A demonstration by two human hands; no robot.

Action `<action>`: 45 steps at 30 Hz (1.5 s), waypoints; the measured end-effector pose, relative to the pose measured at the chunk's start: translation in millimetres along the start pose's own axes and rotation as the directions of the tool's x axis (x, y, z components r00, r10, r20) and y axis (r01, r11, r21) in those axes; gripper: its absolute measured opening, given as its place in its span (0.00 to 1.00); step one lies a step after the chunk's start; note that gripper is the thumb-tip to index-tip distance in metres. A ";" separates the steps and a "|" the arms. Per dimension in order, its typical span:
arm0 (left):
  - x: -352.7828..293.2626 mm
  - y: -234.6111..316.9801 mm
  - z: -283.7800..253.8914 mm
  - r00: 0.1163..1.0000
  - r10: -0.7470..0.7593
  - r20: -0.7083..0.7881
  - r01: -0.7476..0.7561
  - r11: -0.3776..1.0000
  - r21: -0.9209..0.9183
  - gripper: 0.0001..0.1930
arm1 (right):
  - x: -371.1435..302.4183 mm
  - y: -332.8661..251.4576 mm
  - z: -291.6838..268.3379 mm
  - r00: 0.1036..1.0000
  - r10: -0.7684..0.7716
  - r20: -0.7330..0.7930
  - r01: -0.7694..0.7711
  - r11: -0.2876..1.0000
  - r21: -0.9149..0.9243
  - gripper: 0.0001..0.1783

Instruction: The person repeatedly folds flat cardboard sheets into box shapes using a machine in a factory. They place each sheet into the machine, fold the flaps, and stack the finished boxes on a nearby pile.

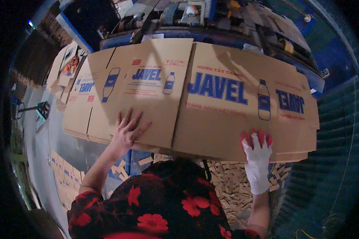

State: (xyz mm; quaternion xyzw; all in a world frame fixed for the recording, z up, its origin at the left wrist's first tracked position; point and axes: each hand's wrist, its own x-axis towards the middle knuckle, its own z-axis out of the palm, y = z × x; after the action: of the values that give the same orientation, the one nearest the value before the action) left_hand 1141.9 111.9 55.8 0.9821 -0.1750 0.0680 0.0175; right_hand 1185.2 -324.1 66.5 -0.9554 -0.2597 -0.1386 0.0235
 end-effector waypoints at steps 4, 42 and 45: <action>41.1 -26.9 8.8 0.994 -0.091 -0.055 0.092 0.996 0.012 0.28 | 51.4 18.0 8.7 0.997 0.052 0.055 -0.051 0.999 -0.018 0.37; -167.0 -285.3 -39.6 0.068 -0.995 0.073 0.988 0.057 -0.141 0.33 | -2.4 25.3 -15.4 0.764 -0.205 0.611 0.164 0.979 0.124 0.38; -188.7 -311.4 -27.2 0.068 -0.991 0.116 0.813 -0.013 -0.582 0.35 | -17.2 -2.2 -5.6 0.868 -0.435 0.238 0.468 0.878 -0.098 0.35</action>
State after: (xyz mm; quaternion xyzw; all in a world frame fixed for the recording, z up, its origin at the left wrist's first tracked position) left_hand 1070.9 470.0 53.1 0.7693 0.5153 0.1552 0.3444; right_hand 1168.5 -331.3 67.1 -0.8759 -0.4659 -0.0586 -0.1104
